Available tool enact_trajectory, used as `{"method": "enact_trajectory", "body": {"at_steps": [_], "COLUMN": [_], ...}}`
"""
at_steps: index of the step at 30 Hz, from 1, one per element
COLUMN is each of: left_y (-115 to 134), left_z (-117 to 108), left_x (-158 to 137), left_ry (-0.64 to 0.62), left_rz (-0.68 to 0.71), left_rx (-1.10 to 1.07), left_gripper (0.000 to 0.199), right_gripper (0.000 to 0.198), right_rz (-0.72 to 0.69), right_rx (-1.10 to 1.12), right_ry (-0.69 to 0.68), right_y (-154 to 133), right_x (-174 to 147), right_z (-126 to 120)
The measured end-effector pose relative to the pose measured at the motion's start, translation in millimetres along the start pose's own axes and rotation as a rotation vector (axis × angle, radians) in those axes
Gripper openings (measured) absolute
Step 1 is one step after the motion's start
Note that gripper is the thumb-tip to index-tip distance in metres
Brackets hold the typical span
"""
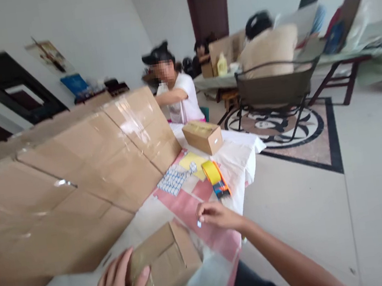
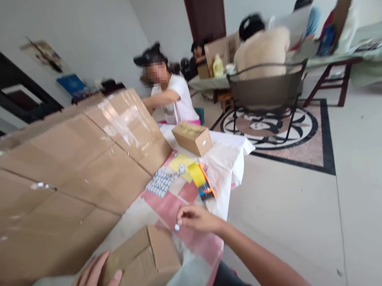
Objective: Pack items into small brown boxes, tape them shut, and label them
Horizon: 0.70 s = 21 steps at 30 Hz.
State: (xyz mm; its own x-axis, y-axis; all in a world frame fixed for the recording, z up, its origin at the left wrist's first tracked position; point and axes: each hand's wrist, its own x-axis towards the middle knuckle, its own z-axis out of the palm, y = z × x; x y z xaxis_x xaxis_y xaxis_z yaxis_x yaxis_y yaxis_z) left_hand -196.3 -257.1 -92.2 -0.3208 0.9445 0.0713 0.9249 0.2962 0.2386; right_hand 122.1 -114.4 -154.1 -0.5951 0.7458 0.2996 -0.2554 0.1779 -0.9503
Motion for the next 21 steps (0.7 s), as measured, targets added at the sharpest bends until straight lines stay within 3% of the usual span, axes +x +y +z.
{"method": "enact_trajectory", "body": {"at_steps": [5,10,21], "left_y": [27.1,27.5,24.3], "left_z": [-14.2,-15.0,-13.2], "left_x": [-6.4,-8.5,-9.3], "left_ry": [-0.056,-0.055,-0.031], "left_rz": [-0.022,-0.006,0.027], "left_rx": [0.064,0.072,0.08], "left_gripper": [0.059,0.059,0.06], "right_gripper": [0.03,0.026,0.028], "right_rz": [0.015,0.013,-0.037], "right_rx": [0.011,-0.002,-0.037], "right_ry": [-0.155,-0.278,-0.257], "right_y": [12.0,21.7,39.6], "right_x": [6.6,5.2,12.4], "right_z": [-1.7,14.8,36.5]}}
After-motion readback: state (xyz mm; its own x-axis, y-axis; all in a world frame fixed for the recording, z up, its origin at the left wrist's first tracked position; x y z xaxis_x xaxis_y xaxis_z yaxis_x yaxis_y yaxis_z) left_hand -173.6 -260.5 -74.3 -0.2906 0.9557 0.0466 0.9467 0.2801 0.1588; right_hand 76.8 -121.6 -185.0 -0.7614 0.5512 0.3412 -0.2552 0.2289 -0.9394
